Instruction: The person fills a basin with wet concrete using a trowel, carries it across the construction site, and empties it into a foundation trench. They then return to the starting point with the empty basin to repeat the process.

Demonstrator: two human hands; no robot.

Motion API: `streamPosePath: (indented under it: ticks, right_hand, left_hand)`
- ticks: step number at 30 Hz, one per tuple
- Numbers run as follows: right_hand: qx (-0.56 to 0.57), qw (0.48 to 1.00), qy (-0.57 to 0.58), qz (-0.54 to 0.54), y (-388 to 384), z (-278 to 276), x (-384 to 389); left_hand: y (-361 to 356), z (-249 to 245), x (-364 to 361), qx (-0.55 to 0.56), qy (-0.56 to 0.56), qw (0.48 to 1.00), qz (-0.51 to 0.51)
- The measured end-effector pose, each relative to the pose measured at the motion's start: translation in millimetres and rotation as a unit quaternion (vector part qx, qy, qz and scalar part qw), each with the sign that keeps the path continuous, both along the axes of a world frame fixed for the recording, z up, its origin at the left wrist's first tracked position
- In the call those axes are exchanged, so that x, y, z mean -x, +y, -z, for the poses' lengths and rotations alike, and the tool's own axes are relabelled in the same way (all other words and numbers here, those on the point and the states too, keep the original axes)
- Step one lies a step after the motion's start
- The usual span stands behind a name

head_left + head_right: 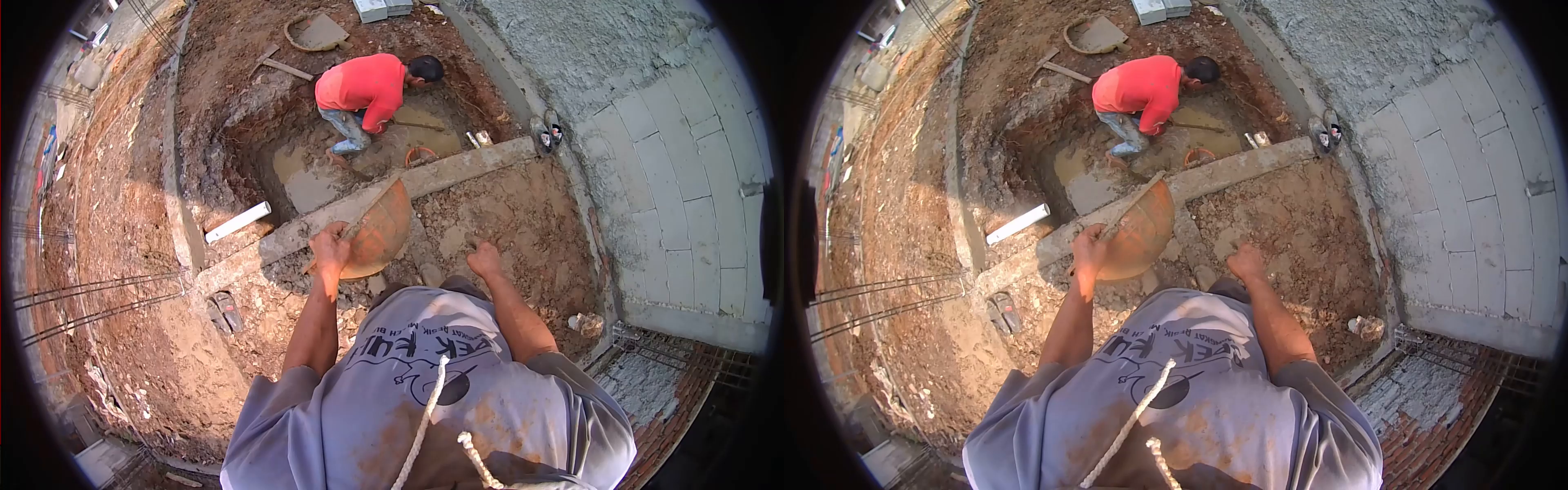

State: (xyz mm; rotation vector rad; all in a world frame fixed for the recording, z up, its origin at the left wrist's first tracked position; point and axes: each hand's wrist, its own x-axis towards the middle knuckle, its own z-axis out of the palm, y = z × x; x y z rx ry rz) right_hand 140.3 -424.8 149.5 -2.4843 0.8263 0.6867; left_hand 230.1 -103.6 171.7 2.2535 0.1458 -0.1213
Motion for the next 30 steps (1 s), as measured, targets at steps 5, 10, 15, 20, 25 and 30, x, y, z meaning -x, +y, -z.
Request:
streamPosePath:
  ticks: [5,10,15,20,25,30]
  right_hand:
    - [-0.015,0.999,-0.037,-0.022,-2,4,2]
    - [-0.022,0.998,-0.058,-0.020,-4,15,5]
    - [-0.015,0.998,-0.043,-0.033,-5,16,3]
    - [-0.024,0.998,-0.052,-0.036,-10,22,7]
    - [-0.015,0.999,-0.017,-0.023,-9,4,1]
    - [-0.010,0.999,-0.026,-0.038,-17,24,1]
  left_hand:
    - [0,-3,-1,-0.006,0.013,1.000,0.003]
    - [2,4,-1,0.001,0.023,1.000,-0.009]
    - [5,4,0,-0.018,-0.018,1.000,0.000]
    - [7,10,3,-0.014,-0.036,0.999,-0.005]
    - [7,15,5,-0.026,-0.027,0.999,-0.010]
    - [4,16,7,0.003,-0.032,0.999,-0.005]
